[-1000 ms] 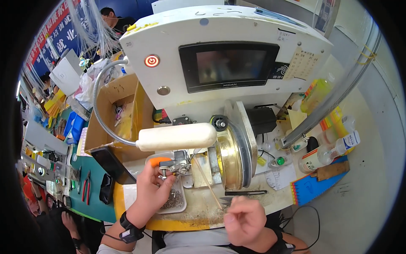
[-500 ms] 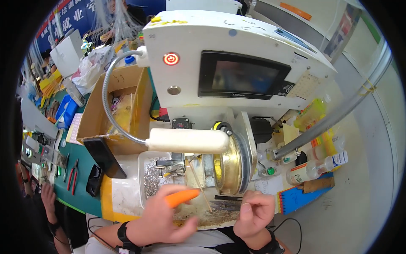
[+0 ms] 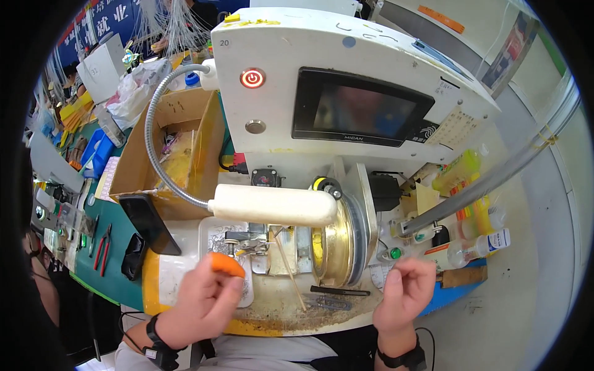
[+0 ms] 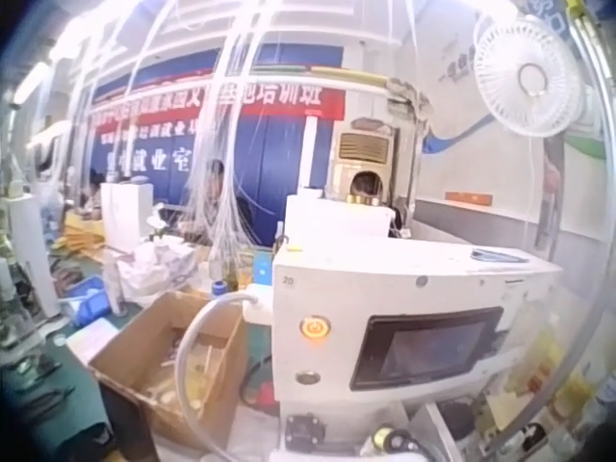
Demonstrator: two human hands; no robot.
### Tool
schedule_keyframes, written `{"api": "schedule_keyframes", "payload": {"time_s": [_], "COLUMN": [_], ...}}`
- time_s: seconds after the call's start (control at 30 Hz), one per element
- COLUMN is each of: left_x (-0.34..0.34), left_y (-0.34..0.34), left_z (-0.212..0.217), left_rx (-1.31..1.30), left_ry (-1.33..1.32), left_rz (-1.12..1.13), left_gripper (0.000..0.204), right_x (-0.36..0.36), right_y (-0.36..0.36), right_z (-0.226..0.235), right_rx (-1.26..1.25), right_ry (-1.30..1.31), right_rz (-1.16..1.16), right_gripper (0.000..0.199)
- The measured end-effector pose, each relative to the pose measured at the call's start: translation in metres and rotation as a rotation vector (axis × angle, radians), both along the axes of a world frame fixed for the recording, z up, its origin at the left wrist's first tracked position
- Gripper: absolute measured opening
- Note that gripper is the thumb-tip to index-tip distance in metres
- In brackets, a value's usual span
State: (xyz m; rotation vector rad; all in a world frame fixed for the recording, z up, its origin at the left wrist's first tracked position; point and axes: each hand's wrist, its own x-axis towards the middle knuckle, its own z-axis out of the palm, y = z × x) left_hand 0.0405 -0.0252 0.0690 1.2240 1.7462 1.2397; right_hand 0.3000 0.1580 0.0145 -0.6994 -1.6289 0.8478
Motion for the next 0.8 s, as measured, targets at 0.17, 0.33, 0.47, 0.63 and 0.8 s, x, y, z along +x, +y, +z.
{"api": "schedule_keyframes", "payload": {"time_s": [0.17,0.33,0.47,0.63,0.8], "left_x": [-0.029,-0.044,-0.048,-0.045,-0.045], "left_y": [0.013,0.014,0.016,0.018,0.017], "left_z": [-0.011,-0.023,-0.029,-0.040,-0.052], "left_rx": [0.281,0.342,0.358,0.305,0.268], "left_ry": [0.584,0.688,0.701,0.632,0.602], "left_rz": [0.129,0.148,0.093,0.099,0.060], "left_gripper": [0.017,0.013,0.015,0.016,0.014], "right_x": [-0.022,-0.028,-0.030,-0.031,-0.031], "right_y": [0.018,0.022,0.021,0.022,0.021], "right_z": [0.013,0.007,0.009,0.008,0.007], "right_rx": [-0.039,0.122,0.160,0.174,0.138], "right_ry": [-0.171,-0.368,-0.387,-0.380,-0.354], "right_rz": [-0.055,-0.106,-0.157,-0.176,-0.172], "right_gripper": [0.025,0.019,0.017,0.016,0.016]}}
